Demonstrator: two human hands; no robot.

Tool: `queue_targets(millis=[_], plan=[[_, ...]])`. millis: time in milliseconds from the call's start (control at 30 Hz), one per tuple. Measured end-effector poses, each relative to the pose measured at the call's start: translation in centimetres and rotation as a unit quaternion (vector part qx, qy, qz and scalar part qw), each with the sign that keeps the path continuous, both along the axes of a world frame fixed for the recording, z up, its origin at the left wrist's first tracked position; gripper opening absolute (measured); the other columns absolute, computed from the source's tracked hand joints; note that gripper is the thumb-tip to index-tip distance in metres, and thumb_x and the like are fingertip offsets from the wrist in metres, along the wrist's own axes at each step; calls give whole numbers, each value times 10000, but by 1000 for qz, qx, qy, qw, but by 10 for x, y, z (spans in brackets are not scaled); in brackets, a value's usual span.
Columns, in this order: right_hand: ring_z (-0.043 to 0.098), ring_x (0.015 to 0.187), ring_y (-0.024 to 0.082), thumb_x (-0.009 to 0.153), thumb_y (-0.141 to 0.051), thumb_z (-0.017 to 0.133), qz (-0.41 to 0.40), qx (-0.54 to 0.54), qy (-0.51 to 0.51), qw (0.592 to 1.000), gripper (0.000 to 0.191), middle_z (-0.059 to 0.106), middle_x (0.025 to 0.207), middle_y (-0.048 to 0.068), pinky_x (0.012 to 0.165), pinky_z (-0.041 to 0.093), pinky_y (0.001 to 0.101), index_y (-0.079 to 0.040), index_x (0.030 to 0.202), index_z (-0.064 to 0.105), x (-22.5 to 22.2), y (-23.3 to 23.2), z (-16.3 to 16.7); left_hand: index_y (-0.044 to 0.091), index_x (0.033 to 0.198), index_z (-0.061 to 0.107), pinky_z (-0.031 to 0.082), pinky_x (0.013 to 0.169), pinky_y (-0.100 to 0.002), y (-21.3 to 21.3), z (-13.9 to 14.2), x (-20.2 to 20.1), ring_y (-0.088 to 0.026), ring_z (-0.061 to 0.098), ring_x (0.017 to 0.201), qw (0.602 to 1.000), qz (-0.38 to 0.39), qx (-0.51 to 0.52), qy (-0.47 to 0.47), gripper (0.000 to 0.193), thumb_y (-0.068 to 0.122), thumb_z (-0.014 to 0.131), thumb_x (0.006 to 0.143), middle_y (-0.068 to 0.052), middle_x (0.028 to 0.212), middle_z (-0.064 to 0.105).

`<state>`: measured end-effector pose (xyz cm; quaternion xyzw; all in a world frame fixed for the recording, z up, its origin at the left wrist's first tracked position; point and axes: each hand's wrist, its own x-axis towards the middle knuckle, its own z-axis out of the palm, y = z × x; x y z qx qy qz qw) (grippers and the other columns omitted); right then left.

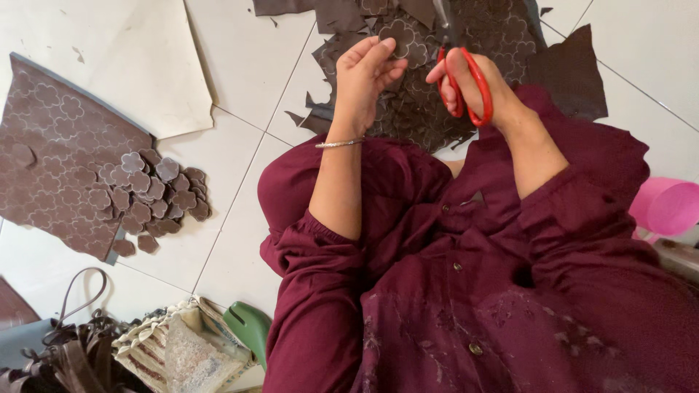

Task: The person sits on the floor and uses red-handled scissors to cut flower-shaped pieces from a brown patterned fabric. They repeatedly pick up small fabric pieces, trim the edges, and place the finished shapes into a growing pile on the floor.

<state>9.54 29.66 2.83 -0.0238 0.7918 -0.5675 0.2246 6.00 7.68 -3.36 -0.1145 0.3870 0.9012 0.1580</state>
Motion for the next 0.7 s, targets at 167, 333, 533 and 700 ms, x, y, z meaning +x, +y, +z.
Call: queue_targets(millis=[167, 333, 533, 700], plan=[[583, 630, 102, 1029, -749, 363, -30, 43, 42, 998, 805, 560, 715, 5, 587, 510, 262, 2, 1073, 648, -5, 4, -6, 8, 922, 666, 649, 762, -328, -3, -4, 0, -240, 765, 834, 998, 22, 47, -27, 193, 190, 633, 974, -107, 891, 726], [601, 604, 104, 1015, -751, 381, -40, 103, 48, 993, 795, 573, 697, 9, 549, 509, 271, -7, 1068, 659, -6, 9, -14, -17, 947, 659, 644, 752, -338, -5, -7, 2, -281, 772, 868, 996, 74, 39, -25, 198, 173, 651, 1002, -88, 921, 687], [573, 587, 131, 1009, -752, 444, -149, -26, 22, 988, 812, 567, 696, 42, 530, 493, 304, 30, 1085, 645, -13, 21, -31, 35, 1099, 704, 643, 693, -327, -85, 8, 3, -236, 750, 859, 957, 285, -37, 20, 233, 205, 715, 940, -121, 984, 733], [624, 678, 166, 996, -813, 372, -223, -168, 6, 960, 894, 614, 772, 47, 706, 573, 316, 14, 1134, 681, -20, 39, -39, 70, 1135, 736, 621, 629, -298, -245, 27, 44, -182, 702, 781, 840, 500, -203, -47, 218, 120, 732, 922, -95, 984, 760]])
